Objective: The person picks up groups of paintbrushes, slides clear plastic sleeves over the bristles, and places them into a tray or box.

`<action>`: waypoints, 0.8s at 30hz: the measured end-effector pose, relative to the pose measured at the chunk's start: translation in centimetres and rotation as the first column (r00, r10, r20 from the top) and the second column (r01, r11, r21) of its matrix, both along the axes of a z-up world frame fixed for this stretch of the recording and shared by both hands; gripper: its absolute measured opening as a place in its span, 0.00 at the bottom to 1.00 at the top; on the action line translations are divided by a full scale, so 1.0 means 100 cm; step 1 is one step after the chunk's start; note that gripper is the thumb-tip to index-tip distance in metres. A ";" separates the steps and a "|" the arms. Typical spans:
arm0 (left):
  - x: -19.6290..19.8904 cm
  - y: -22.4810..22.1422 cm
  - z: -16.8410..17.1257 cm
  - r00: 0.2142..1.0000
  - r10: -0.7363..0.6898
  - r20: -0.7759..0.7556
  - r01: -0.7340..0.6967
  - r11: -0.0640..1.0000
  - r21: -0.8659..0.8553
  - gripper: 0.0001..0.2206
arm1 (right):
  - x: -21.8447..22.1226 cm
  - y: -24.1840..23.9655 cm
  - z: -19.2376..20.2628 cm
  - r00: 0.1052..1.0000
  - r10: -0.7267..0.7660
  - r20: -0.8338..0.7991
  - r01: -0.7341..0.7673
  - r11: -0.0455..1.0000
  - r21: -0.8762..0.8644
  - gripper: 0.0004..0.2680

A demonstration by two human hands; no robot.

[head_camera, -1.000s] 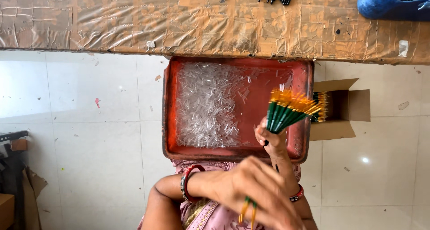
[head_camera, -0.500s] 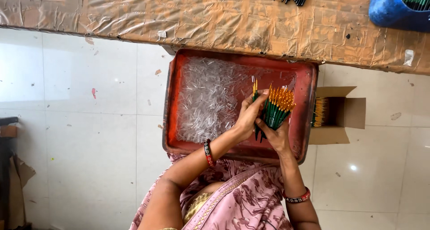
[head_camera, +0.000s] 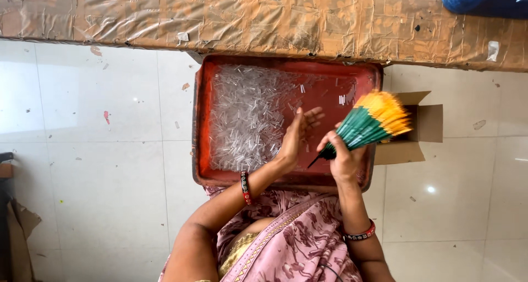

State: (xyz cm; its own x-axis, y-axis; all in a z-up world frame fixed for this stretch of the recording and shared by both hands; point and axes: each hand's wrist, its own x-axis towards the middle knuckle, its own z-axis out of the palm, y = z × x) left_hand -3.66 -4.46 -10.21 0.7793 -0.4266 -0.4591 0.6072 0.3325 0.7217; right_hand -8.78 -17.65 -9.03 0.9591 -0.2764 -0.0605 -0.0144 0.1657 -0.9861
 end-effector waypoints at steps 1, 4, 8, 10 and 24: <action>-0.002 0.002 0.001 0.997 -0.003 -0.083 0.002 1.000 -0.008 0.41 | -0.002 -0.002 0.006 0.994 -0.101 0.034 0.095 0.984 0.153 0.07; -0.003 -0.004 -0.001 0.971 0.007 -0.239 -0.035 0.993 -0.113 0.41 | -0.005 0.002 0.013 0.964 -0.243 0.110 0.196 0.925 0.326 0.08; -0.009 -0.038 -0.008 0.974 0.019 -0.226 -0.136 0.848 -0.513 0.40 | -0.012 0.027 -0.005 0.954 -0.272 0.129 0.245 0.950 0.192 0.08; -0.007 -0.048 -0.014 0.976 -0.029 -0.214 -0.085 0.860 -0.504 0.39 | -0.015 0.012 -0.016 0.945 -0.308 0.113 0.278 0.935 0.218 0.06; -0.062 -0.014 -0.034 0.443 -0.859 0.259 0.724 0.512 0.462 0.19 | -0.019 -0.083 -0.022 0.697 -0.712 0.086 0.657 0.682 0.320 0.05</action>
State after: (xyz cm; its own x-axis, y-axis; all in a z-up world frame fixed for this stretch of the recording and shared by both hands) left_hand -9.89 -5.82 -13.65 0.2789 -0.8798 -0.3850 0.1281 -0.3632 0.9229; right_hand -10.72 -25.91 -11.21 0.5041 -0.8613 -0.0632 0.3817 0.2878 -0.8783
